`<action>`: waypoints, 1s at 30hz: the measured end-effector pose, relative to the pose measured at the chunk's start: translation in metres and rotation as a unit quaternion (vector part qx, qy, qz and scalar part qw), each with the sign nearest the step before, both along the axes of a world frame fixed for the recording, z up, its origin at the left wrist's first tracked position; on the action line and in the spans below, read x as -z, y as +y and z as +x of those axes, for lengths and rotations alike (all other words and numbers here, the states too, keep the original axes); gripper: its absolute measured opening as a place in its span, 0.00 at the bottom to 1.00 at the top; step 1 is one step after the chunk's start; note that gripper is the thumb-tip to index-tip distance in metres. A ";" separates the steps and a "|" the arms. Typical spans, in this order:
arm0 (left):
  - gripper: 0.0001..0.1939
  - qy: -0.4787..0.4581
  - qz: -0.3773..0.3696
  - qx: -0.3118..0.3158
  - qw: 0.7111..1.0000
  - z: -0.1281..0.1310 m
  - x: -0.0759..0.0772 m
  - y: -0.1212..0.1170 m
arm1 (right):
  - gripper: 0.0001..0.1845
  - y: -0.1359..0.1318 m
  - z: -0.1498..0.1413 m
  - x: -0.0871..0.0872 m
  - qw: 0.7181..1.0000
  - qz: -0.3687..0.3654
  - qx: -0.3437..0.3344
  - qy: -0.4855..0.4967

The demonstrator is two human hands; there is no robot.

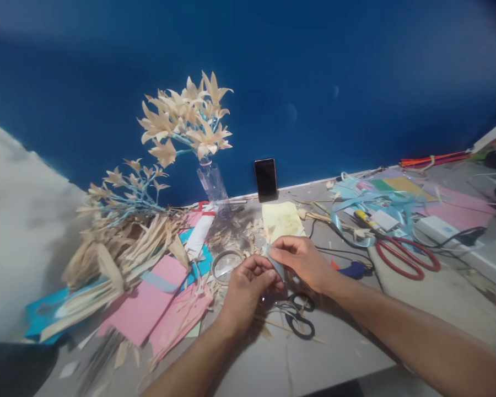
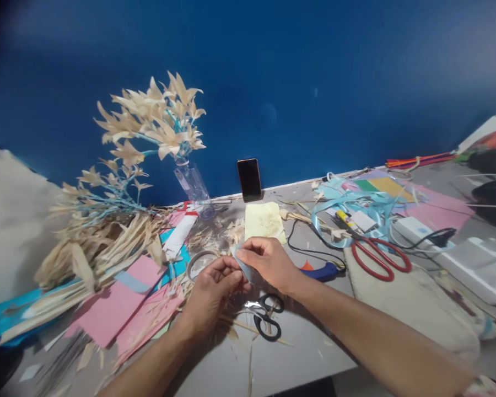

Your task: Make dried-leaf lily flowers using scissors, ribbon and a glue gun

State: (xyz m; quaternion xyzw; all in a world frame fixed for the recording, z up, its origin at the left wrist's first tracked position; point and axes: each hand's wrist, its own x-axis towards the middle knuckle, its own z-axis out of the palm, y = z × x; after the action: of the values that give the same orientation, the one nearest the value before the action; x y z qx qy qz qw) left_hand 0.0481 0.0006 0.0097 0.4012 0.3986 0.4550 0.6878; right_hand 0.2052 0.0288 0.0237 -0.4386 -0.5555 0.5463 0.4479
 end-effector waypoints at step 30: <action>0.16 -0.004 -0.043 -0.069 0.997 -0.012 0.002 0.007 | 0.08 0.001 0.004 0.007 0.995 0.083 -0.048 0.030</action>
State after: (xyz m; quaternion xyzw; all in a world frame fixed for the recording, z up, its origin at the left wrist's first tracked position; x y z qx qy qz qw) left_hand 0.0357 0.0075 0.0082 0.3407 0.4420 0.4852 0.6732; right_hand 0.2097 0.0300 0.0167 -0.3564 -0.6057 0.5322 0.4720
